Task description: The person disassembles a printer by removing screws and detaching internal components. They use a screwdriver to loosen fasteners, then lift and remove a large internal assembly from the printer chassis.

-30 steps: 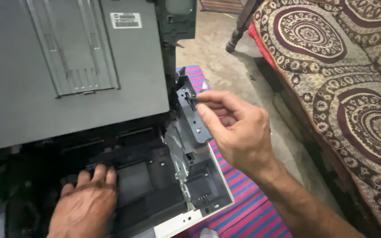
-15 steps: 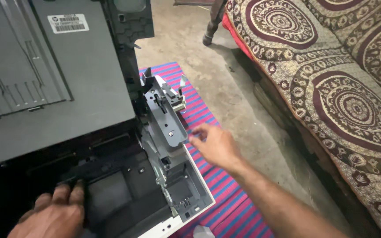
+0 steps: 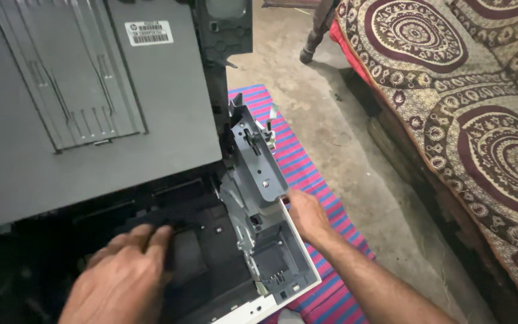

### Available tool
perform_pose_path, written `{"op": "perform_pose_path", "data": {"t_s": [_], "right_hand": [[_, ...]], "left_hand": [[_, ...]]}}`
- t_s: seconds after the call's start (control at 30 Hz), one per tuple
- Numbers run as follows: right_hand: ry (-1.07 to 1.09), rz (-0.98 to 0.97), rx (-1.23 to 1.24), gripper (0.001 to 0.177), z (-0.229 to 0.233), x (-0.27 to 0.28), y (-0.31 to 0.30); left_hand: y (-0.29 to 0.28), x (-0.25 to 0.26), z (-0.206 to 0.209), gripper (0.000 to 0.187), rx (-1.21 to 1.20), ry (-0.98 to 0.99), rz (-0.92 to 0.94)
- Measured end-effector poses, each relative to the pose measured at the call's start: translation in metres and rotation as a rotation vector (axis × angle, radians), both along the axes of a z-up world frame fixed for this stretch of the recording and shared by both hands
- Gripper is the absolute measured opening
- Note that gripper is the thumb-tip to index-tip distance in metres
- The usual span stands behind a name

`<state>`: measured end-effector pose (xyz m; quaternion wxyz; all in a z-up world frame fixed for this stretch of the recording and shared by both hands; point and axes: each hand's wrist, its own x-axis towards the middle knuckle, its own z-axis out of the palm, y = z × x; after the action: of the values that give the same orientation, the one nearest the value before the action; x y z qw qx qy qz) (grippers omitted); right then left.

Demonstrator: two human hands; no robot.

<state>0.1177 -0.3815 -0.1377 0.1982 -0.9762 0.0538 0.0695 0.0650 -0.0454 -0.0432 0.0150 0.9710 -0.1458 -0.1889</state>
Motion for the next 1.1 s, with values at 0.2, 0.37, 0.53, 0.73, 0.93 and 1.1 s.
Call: {"op": "perform_pose_path", "data": {"t_s": [0.2,0.37,0.53,0.73,0.93,1.1], "right_hand": [[0.041,0.046,0.057,0.035,-0.014,-0.003,-0.005],[-0.169,0.233,0.103,0.027,-0.03,-0.016,-0.016],[-0.173,0.178,0.029,0.023,-0.031,-0.021,-0.019],[-0.044,-0.043,0.031,0.032,0.01,-0.021,-0.018],[-0.223,-0.01,0.066,0.043,0.055,-0.017,-0.027],[-0.09,-0.053,0.127,0.047,0.068,-0.018,-0.029]], "left_hand": [[-0.016,-0.004,-0.017,0.06,-0.462,-0.177,-0.153],[-0.042,-0.019,-0.017,0.055,-0.65,-0.25,-0.174],[-0.065,-0.025,-0.007,0.053,-0.735,-0.236,-0.223],[-0.089,-0.028,0.01,0.056,-0.699,-0.204,-0.187],[-0.112,-0.028,0.037,0.056,-0.631,-0.19,-0.119],[-0.123,-0.031,0.053,0.053,-0.646,-0.224,-0.121]]}}
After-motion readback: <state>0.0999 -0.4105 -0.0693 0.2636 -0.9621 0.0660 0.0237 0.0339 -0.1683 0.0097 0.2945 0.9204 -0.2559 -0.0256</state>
